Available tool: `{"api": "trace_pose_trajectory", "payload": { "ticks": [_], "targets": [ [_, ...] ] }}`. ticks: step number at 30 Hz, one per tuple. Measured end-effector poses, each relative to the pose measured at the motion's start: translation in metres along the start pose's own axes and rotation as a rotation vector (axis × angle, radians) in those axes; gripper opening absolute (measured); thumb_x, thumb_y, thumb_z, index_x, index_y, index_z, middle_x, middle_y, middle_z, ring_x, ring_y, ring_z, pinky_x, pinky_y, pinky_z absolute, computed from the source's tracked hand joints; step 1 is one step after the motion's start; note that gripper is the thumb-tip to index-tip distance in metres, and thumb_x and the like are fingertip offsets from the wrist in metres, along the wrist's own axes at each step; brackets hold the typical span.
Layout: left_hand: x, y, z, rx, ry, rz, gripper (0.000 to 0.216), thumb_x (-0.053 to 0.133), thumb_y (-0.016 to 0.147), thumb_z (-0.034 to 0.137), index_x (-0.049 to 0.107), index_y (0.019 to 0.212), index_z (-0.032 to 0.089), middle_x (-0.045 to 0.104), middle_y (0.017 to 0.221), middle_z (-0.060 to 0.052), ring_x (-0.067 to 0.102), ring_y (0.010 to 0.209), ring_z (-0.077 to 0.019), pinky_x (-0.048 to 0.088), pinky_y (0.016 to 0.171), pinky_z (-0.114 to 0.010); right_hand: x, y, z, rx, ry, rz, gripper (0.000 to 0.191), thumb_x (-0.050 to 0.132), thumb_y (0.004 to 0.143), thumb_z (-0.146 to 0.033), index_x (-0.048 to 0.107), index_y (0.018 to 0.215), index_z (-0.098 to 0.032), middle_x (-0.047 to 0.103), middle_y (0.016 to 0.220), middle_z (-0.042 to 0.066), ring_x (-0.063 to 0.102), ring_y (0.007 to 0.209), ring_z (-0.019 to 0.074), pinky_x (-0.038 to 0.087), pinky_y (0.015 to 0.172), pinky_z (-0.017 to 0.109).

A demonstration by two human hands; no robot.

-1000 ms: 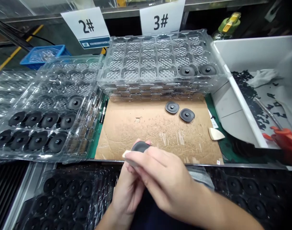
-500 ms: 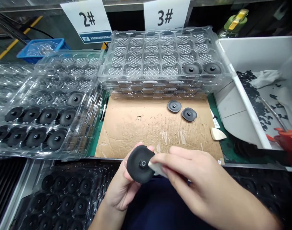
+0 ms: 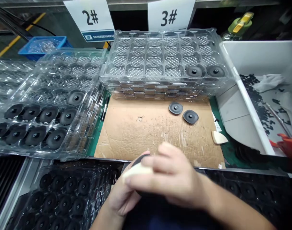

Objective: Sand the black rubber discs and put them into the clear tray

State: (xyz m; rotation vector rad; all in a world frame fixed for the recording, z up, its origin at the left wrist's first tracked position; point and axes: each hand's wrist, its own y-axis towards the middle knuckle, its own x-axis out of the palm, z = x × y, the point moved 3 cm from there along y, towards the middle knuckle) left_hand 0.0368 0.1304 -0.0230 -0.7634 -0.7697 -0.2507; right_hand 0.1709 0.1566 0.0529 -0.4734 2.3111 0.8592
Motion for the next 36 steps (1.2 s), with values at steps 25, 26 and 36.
{"api": "trace_pose_trajectory", "payload": {
  "ticks": [25, 26, 36],
  "targets": [
    [0.001, -0.004, -0.006, 0.182, -0.043, 0.054, 0.055, 0.076, 0.059, 0.034, 0.061, 0.111, 0.028, 0.066, 0.111, -0.003, 0.059, 0.102, -0.0183, 0.047, 0.089, -0.024, -0.011, -0.018, -0.014, 0.325, -0.149, 0.021, 0.031, 0.043, 0.084, -0.008, 0.063, 0.104, -0.022, 0.064, 0.074, 0.001, 0.046, 0.064, 0.0141, 0.029, 0.060, 0.030],
    [0.001, -0.004, -0.006, 0.194, -0.040, 0.062, 0.056, 0.077, 0.058, 0.035, 0.061, 0.111, 0.027, 0.066, 0.110, -0.003, 0.060, 0.102, -0.0188, 0.048, 0.088, -0.024, -0.011, -0.019, -0.014, 0.342, -0.160, 0.047, 0.032, 0.045, 0.084, -0.008, 0.062, 0.107, -0.023, 0.065, 0.077, 0.001, 0.046, 0.065, 0.0143, 0.029, 0.062, 0.030],
    [-0.001, 0.002, 0.001, 0.202, -0.125, 0.086, 0.054, 0.071, 0.062, 0.041, 0.060, 0.112, 0.024, 0.063, 0.117, -0.007, 0.057, 0.108, -0.0253, 0.047, 0.091, -0.032, 0.032, -0.065, 0.062, 0.687, 0.137, 0.104, 0.023, 0.048, 0.088, -0.022, 0.061, 0.107, -0.024, 0.066, 0.102, 0.001, 0.058, 0.088, 0.0145, 0.045, 0.074, 0.027]
  ]
}}
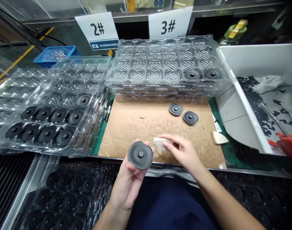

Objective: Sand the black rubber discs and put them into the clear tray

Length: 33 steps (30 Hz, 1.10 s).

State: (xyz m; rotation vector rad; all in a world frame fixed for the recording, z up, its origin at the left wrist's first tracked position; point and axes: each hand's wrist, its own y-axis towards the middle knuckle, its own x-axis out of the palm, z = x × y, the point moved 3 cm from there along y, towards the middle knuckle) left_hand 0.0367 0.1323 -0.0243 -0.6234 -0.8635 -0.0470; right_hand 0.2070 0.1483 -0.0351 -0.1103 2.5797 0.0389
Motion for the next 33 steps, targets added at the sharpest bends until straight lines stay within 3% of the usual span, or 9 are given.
{"api": "trace_pose_trajectory", "payload": {
  "ticks": [5, 11, 14, 17, 22, 25, 27, 31, 33],
  "targets": [
    [0.002, 0.000, 0.002, -0.025, -0.027, -0.022, 0.055, 0.070, 0.063, 0.040, 0.058, 0.114, 0.027, 0.062, 0.119, -0.005, 0.056, 0.110, -0.0265, 0.047, 0.092, -0.032, 0.016, -0.015, 0.022, -0.009, -0.076, -0.027, 0.024, 0.052, 0.083, -0.016, 0.064, 0.102, -0.025, 0.068, 0.088, 0.000, 0.056, 0.075, 0.0154, 0.044, 0.072, 0.031],
    [0.007, -0.003, -0.007, -0.028, 0.028, -0.072, 0.047, 0.070, 0.065, 0.037, 0.061, 0.110, 0.026, 0.065, 0.113, -0.002, 0.056, 0.110, -0.0198, 0.047, 0.091, -0.023, -0.020, -0.010, -0.066, -0.154, 0.065, 0.154, 0.029, 0.047, 0.088, -0.020, 0.054, 0.116, -0.021, 0.063, 0.101, 0.002, 0.055, 0.078, 0.0115, 0.045, 0.071, 0.024],
    [0.004, -0.006, -0.009, -0.082, 0.056, -0.064, 0.044, 0.070, 0.067, 0.034, 0.061, 0.110, 0.028, 0.065, 0.113, 0.001, 0.057, 0.107, -0.0165, 0.048, 0.086, -0.018, -0.018, -0.009, -0.101, -0.307, 0.098, -0.040, 0.028, 0.043, 0.089, -0.016, 0.055, 0.114, -0.014, 0.063, 0.095, 0.005, 0.056, 0.081, 0.0122, 0.045, 0.075, 0.023],
    [0.000, -0.007, -0.004, 0.008, 0.062, -0.011, 0.047, 0.072, 0.065, 0.032, 0.060, 0.110, 0.030, 0.066, 0.112, 0.002, 0.060, 0.103, -0.0172, 0.050, 0.086, -0.022, -0.007, -0.005, -0.105, -0.255, 0.018, -0.292, 0.022, 0.044, 0.087, -0.013, 0.061, 0.100, -0.019, 0.063, 0.086, 0.001, 0.057, 0.077, 0.0116, 0.045, 0.070, 0.022],
    [0.006, -0.010, 0.000, -0.018, 0.029, -0.058, 0.035, 0.071, 0.067, 0.028, 0.065, 0.102, 0.030, 0.068, 0.104, 0.004, 0.062, 0.097, -0.0134, 0.051, 0.081, -0.017, -0.009, -0.002, -0.107, -0.348, 0.050, -0.014, 0.029, 0.040, 0.089, -0.016, 0.055, 0.114, -0.011, 0.062, 0.090, 0.007, 0.055, 0.082, 0.0138, 0.045, 0.078, 0.026],
    [0.009, -0.009, 0.004, 0.007, 0.096, -0.070, 0.052, 0.076, 0.060, 0.030, 0.061, 0.109, 0.028, 0.065, 0.113, 0.000, 0.060, 0.103, -0.0211, 0.050, 0.089, -0.028, -0.011, -0.008, -0.108, -0.307, 0.106, -0.215, 0.027, 0.043, 0.088, -0.011, 0.057, 0.111, -0.015, 0.062, 0.094, 0.003, 0.055, 0.086, 0.0103, 0.043, 0.082, 0.020],
    [0.010, -0.008, 0.004, 0.018, 0.098, -0.093, 0.053, 0.078, 0.056, 0.029, 0.062, 0.107, 0.028, 0.066, 0.110, 0.001, 0.061, 0.101, -0.0195, 0.050, 0.087, -0.024, -0.013, -0.007, -0.107, -0.235, 0.087, -0.283, 0.024, 0.044, 0.088, -0.011, 0.061, 0.103, -0.019, 0.062, 0.089, 0.000, 0.056, 0.082, 0.0086, 0.043, 0.077, 0.018],
    [0.014, -0.010, 0.000, -0.035, 0.046, -0.152, 0.032, 0.074, 0.064, 0.027, 0.068, 0.095, 0.029, 0.070, 0.097, 0.005, 0.064, 0.089, -0.0104, 0.049, 0.075, -0.010, -0.013, 0.000, -0.110, -0.305, 0.070, 0.022, 0.030, 0.040, 0.090, -0.016, 0.055, 0.115, -0.011, 0.061, 0.089, 0.005, 0.055, 0.081, 0.0127, 0.045, 0.078, 0.024],
    [0.013, -0.012, 0.001, -0.056, 0.057, -0.115, 0.031, 0.072, 0.066, 0.029, 0.068, 0.097, 0.030, 0.070, 0.100, 0.005, 0.063, 0.092, -0.0119, 0.049, 0.077, -0.013, -0.010, -0.002, -0.109, -0.346, 0.094, -0.024, 0.032, 0.040, 0.090, -0.015, 0.053, 0.118, -0.009, 0.062, 0.093, 0.007, 0.055, 0.085, 0.0134, 0.044, 0.082, 0.025]
  ]
}}
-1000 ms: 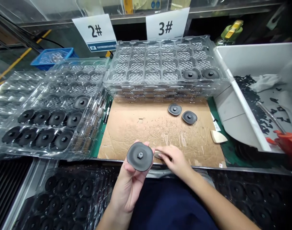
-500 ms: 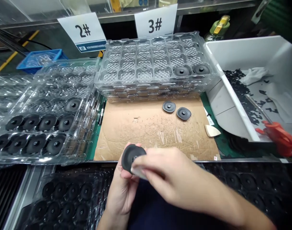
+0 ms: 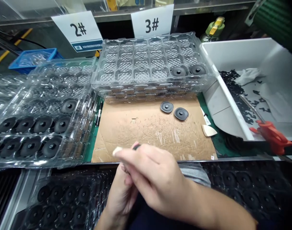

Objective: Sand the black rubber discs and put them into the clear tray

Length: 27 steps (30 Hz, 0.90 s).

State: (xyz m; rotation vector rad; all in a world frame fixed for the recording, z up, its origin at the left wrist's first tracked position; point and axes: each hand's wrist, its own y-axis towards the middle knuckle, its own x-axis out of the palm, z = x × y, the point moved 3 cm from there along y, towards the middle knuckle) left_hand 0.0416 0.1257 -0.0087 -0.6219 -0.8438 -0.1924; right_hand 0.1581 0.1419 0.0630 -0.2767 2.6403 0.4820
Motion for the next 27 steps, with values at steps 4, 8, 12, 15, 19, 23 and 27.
{"api": "trace_pose_trajectory", "payload": {
  "ticks": [4, 8, 12, 15, 19, 23, 27],
  "targets": [
    [-0.002, 0.000, 0.004, 0.006, 0.064, 0.078, 0.052, 0.077, 0.056, 0.032, 0.064, 0.106, 0.028, 0.066, 0.111, 0.000, 0.060, 0.101, -0.0183, 0.048, 0.084, -0.021, -0.011, -0.017, 0.005, 0.134, 0.037, -0.253, 0.026, 0.044, 0.088, -0.012, 0.059, 0.107, -0.021, 0.063, 0.092, -0.001, 0.057, 0.083, 0.0092, 0.044, 0.076, 0.019],
    [0.005, 0.005, 0.005, 0.078, 0.064, 0.041, 0.051, 0.078, 0.055, 0.032, 0.065, 0.104, 0.026, 0.067, 0.109, -0.001, 0.059, 0.103, -0.0187, 0.047, 0.086, -0.020, -0.029, -0.026, 0.004, 0.207, -0.227, -0.127, 0.025, 0.045, 0.086, -0.013, 0.059, 0.105, -0.020, 0.058, 0.073, 0.001, 0.054, 0.066, 0.0127, 0.043, 0.059, 0.024],
    [0.008, 0.005, 0.005, 0.082, 0.048, 0.033, 0.050, 0.076, 0.060, 0.029, 0.062, 0.109, 0.029, 0.066, 0.111, 0.000, 0.062, 0.099, -0.0208, 0.049, 0.089, -0.027, -0.027, -0.023, -0.004, 0.039, -0.258, -0.065, 0.028, 0.042, 0.085, -0.011, 0.058, 0.107, -0.011, 0.060, 0.077, 0.005, 0.055, 0.068, 0.0147, 0.045, 0.064, 0.026],
    [0.006, 0.004, 0.007, 0.085, 0.052, 0.050, 0.051, 0.077, 0.058, 0.029, 0.063, 0.107, 0.030, 0.066, 0.110, 0.000, 0.063, 0.097, -0.0191, 0.050, 0.085, -0.025, -0.024, -0.019, 0.001, 0.075, -0.121, -0.192, 0.023, 0.044, 0.087, -0.014, 0.059, 0.104, -0.018, 0.061, 0.081, 0.001, 0.056, 0.073, 0.0115, 0.045, 0.067, 0.021],
    [0.005, 0.005, 0.007, 0.117, 0.052, 0.081, 0.051, 0.078, 0.055, 0.030, 0.064, 0.104, 0.028, 0.067, 0.108, 0.000, 0.062, 0.100, -0.0170, 0.049, 0.086, -0.020, -0.029, -0.017, 0.008, 0.151, -0.155, -0.137, 0.025, 0.043, 0.088, -0.015, 0.057, 0.108, -0.018, 0.060, 0.081, 0.001, 0.055, 0.073, 0.0127, 0.044, 0.067, 0.024],
    [0.005, 0.007, 0.004, 0.065, 0.055, 0.071, 0.053, 0.078, 0.056, 0.030, 0.063, 0.107, 0.029, 0.066, 0.110, 0.000, 0.063, 0.097, -0.0189, 0.050, 0.085, -0.024, -0.028, -0.018, 0.009, 0.106, -0.052, -0.255, 0.025, 0.045, 0.087, -0.014, 0.058, 0.107, -0.021, 0.062, 0.087, -0.001, 0.057, 0.078, 0.0098, 0.043, 0.071, 0.020],
    [0.005, 0.008, 0.005, 0.101, 0.051, 0.099, 0.048, 0.075, 0.059, 0.029, 0.064, 0.106, 0.028, 0.067, 0.110, 0.000, 0.061, 0.099, -0.0134, 0.048, 0.083, -0.015, -0.032, -0.017, 0.013, 0.183, -0.107, -0.157, 0.023, 0.044, 0.088, -0.017, 0.059, 0.105, -0.020, 0.062, 0.084, 0.001, 0.056, 0.075, 0.0112, 0.043, 0.068, 0.022]
  ]
}}
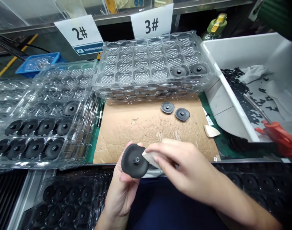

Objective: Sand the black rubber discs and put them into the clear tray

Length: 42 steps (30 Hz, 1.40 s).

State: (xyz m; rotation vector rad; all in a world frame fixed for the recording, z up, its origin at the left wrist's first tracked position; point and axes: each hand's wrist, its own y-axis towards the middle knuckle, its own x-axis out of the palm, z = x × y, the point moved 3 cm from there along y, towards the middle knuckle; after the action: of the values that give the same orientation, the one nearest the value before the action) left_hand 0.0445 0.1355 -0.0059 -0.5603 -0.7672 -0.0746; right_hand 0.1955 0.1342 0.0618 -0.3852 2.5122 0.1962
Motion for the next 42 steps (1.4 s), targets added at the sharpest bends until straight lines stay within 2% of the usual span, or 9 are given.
{"api": "trace_pose_trajectory", "payload": {
  "ticks": [5, 10, 15, 22, 26, 29, 33, 39, 42],
  "targets": [
    [-0.007, 0.004, -0.004, -0.027, -0.049, -0.008, 0.050, 0.072, 0.064, 0.033, 0.060, 0.112, 0.030, 0.066, 0.111, -0.001, 0.061, 0.101, -0.0179, 0.051, 0.083, -0.021, 0.007, 0.011, 0.014, -0.034, 0.098, -0.088, 0.024, 0.045, 0.087, -0.015, 0.060, 0.105, -0.022, 0.064, 0.087, 0.000, 0.058, 0.078, 0.0113, 0.043, 0.070, 0.022],
    [-0.013, 0.010, -0.003, -0.087, -0.148, 0.025, 0.050, 0.069, 0.066, 0.036, 0.058, 0.114, 0.033, 0.068, 0.108, 0.000, 0.060, 0.105, -0.0224, 0.049, 0.090, -0.029, 0.025, 0.016, 0.085, 0.206, -0.047, 0.248, 0.022, 0.045, 0.088, -0.020, 0.064, 0.100, -0.022, 0.065, 0.093, 0.002, 0.058, 0.085, 0.0145, 0.044, 0.075, 0.027],
    [-0.011, 0.009, 0.001, -0.088, -0.162, 0.017, 0.051, 0.068, 0.068, 0.034, 0.055, 0.117, 0.035, 0.067, 0.109, 0.000, 0.059, 0.106, -0.0233, 0.048, 0.091, -0.030, 0.058, -0.006, 0.118, 0.195, -0.037, 0.184, 0.022, 0.049, 0.085, -0.018, 0.065, 0.100, -0.022, 0.065, 0.082, 0.002, 0.060, 0.079, 0.0141, 0.047, 0.073, 0.027],
    [-0.015, 0.004, -0.008, -0.076, -0.077, -0.003, 0.052, 0.070, 0.067, 0.035, 0.056, 0.116, 0.030, 0.064, 0.116, -0.001, 0.056, 0.110, -0.0221, 0.047, 0.091, -0.029, 0.016, 0.005, 0.029, 0.084, 0.062, 0.365, 0.026, 0.045, 0.089, -0.022, 0.057, 0.112, -0.025, 0.062, 0.101, 0.003, 0.058, 0.086, 0.0140, 0.047, 0.076, 0.027],
    [-0.024, 0.002, -0.012, -0.138, -0.030, 0.032, 0.043, 0.065, 0.074, 0.030, 0.056, 0.116, 0.029, 0.063, 0.117, 0.000, 0.056, 0.110, -0.0205, 0.050, 0.087, -0.026, 0.021, 0.016, -0.018, -0.076, 0.074, 0.099, 0.027, 0.041, 0.089, -0.017, 0.056, 0.112, -0.018, 0.061, 0.093, 0.004, 0.056, 0.086, 0.0128, 0.046, 0.078, 0.024],
    [-0.023, 0.002, -0.009, -0.066, -0.012, 0.049, 0.055, 0.069, 0.071, 0.025, 0.051, 0.122, 0.032, 0.064, 0.115, 0.000, 0.057, 0.107, -0.0206, 0.048, 0.089, -0.028, 0.034, 0.025, -0.018, -0.057, 0.026, -0.095, 0.021, 0.042, 0.089, -0.016, 0.062, 0.094, -0.019, 0.061, 0.084, 0.001, 0.057, 0.080, 0.0119, 0.046, 0.074, 0.023],
    [-0.016, 0.001, -0.009, -0.107, -0.032, 0.006, 0.057, 0.075, 0.063, 0.027, 0.057, 0.117, 0.027, 0.070, 0.097, -0.002, 0.061, 0.098, -0.0211, 0.051, 0.082, -0.024, 0.037, 0.035, -0.010, -0.089, 0.006, 0.174, 0.030, 0.037, 0.091, -0.019, 0.056, 0.113, -0.014, 0.060, 0.093, 0.006, 0.056, 0.085, 0.0142, 0.045, 0.078, 0.026],
    [-0.022, 0.000, -0.001, -0.121, -0.054, -0.036, 0.044, 0.074, 0.064, 0.026, 0.063, 0.107, 0.028, 0.067, 0.109, -0.001, 0.060, 0.102, -0.0166, 0.050, 0.084, -0.020, 0.022, 0.010, -0.002, -0.050, 0.075, -0.125, 0.020, 0.046, 0.087, -0.014, 0.062, 0.099, -0.021, 0.063, 0.085, -0.002, 0.056, 0.075, 0.0083, 0.041, 0.068, 0.018],
    [-0.018, 0.001, -0.001, -0.157, -0.037, -0.051, 0.052, 0.076, 0.062, 0.029, 0.060, 0.111, 0.027, 0.066, 0.111, -0.002, 0.060, 0.102, -0.0153, 0.048, 0.087, -0.020, 0.011, 0.003, 0.004, 0.054, -0.135, 0.035, 0.022, 0.046, 0.088, -0.017, 0.061, 0.103, -0.022, 0.061, 0.079, -0.001, 0.054, 0.068, 0.0102, 0.039, 0.062, 0.021]
  ]
}}
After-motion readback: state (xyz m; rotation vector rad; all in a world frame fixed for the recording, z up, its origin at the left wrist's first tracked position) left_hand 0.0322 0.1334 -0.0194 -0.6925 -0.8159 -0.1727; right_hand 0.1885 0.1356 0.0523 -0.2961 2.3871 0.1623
